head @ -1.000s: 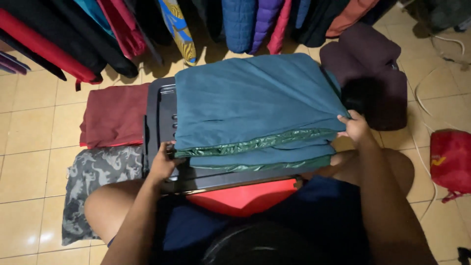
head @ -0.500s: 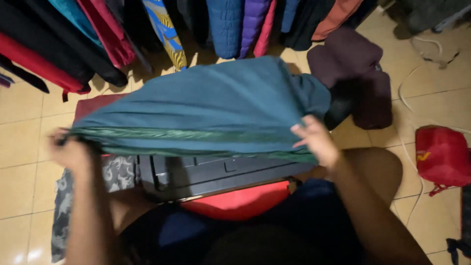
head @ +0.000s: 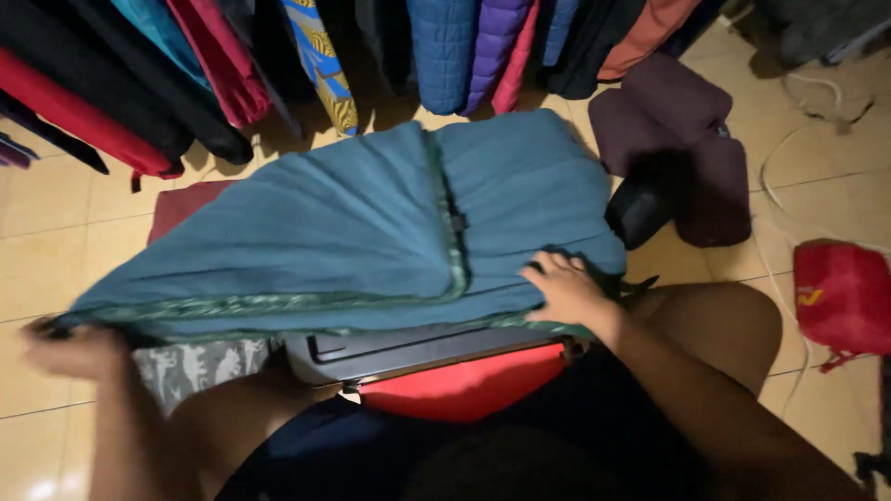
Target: Folding and smoothing a sleeping bag on top of a plastic bin.
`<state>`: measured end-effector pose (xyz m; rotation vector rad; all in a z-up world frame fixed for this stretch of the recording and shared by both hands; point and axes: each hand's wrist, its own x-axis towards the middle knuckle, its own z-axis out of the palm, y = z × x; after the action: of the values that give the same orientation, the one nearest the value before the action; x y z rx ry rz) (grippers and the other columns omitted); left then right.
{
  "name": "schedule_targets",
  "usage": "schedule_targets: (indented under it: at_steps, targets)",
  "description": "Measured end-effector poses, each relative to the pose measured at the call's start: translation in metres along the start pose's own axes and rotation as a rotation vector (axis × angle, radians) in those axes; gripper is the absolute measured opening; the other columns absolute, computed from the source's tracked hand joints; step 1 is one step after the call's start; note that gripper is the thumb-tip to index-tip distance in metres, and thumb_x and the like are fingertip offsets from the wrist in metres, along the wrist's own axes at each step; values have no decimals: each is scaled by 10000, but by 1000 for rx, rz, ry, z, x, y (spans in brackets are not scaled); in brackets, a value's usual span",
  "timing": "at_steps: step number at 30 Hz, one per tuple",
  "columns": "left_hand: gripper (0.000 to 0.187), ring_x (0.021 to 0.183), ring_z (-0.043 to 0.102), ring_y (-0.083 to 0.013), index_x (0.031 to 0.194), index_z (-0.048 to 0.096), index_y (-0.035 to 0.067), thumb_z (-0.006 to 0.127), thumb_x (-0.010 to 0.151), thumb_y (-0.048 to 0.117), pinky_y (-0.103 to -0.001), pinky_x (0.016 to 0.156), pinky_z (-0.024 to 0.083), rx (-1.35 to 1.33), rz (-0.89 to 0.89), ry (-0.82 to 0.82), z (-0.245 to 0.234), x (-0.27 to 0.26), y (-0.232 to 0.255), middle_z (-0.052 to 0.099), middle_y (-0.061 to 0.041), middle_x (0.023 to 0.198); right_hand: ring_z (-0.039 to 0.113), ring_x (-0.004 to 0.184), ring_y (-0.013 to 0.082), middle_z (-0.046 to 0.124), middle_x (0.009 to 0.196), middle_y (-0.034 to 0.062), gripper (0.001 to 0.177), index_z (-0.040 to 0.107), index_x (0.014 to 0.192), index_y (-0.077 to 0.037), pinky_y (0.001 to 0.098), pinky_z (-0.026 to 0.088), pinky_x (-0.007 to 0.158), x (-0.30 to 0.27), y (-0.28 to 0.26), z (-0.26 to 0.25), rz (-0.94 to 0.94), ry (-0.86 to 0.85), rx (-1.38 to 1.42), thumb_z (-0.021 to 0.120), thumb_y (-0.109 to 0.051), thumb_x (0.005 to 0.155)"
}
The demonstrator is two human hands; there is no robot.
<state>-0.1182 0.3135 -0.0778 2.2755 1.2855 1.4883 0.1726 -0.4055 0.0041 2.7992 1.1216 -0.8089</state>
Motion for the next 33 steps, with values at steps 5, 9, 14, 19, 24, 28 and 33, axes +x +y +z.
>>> schedule_targets:
  at_steps: [5,9,14,19,24,28,33]
  targets:
    - [113,860,651,-187,1031,666,-55,620,949,-117,-294,776,602,-177,-46,-68,-21,18,-99,751,-139,1038,552,963,273,552,1098,39,276,628,1068,-201,432,430,845,-8,98,77,14,536,-351,626,-282,804]
    - [309,925,605,-279,1183,514,-44,637,947,-202,-371,843,559,-206,8,-217,-58,8,-58,596,-223,1084,550,984,278,542,1135,57,513,600,1175,-172,419,428,826,-4,98,61,-30,625,-416,724,-366,717]
    - [209,972,648,-240,1171,595,-101,772,1059,-101,-326,872,568,-244,-48,-331,-64,-2,-59,680,-205,1096,626,796,188,704,1014,109,252,659,1189,39,282,511,722,0,120,21,-82,825,649,680,27,939]
    - [181,888,487,-155,1130,513,-11,652,1074,-111,-278,827,481,-241,-114,-377,-65,6,-50,514,-87,1013,567,684,136,654,821,-10,37,647,879,-151,274,481,652,-36,86,-19,-232,54,141,627,-121,870]
    - [255,951,513,-192,1124,448,23,588,1012,-159,-286,872,500,-318,-174,-388,-57,14,-49,506,-119,1086,434,1406,350,392,1563,107,952,347,1559,-199,505,402,1151,-33,90,66,92,-318,-293,775,-530,776]
    - [239,939,517,-192,1127,445,19,575,1025,-153,-293,861,499,-325,-134,-377,-54,18,-44,536,-132,1087,590,1101,329,539,1263,91,784,507,1294,-199,471,501,922,-34,82,77,-13,24,-421,876,-424,640]
    - [254,966,601,-231,1156,422,29,568,1037,-142,-333,833,542,-308,-159,-387,-54,13,-26,595,-209,1097,403,1481,98,395,1627,-131,549,495,1494,-355,342,320,1271,12,140,29,338,-250,-231,471,-136,991]
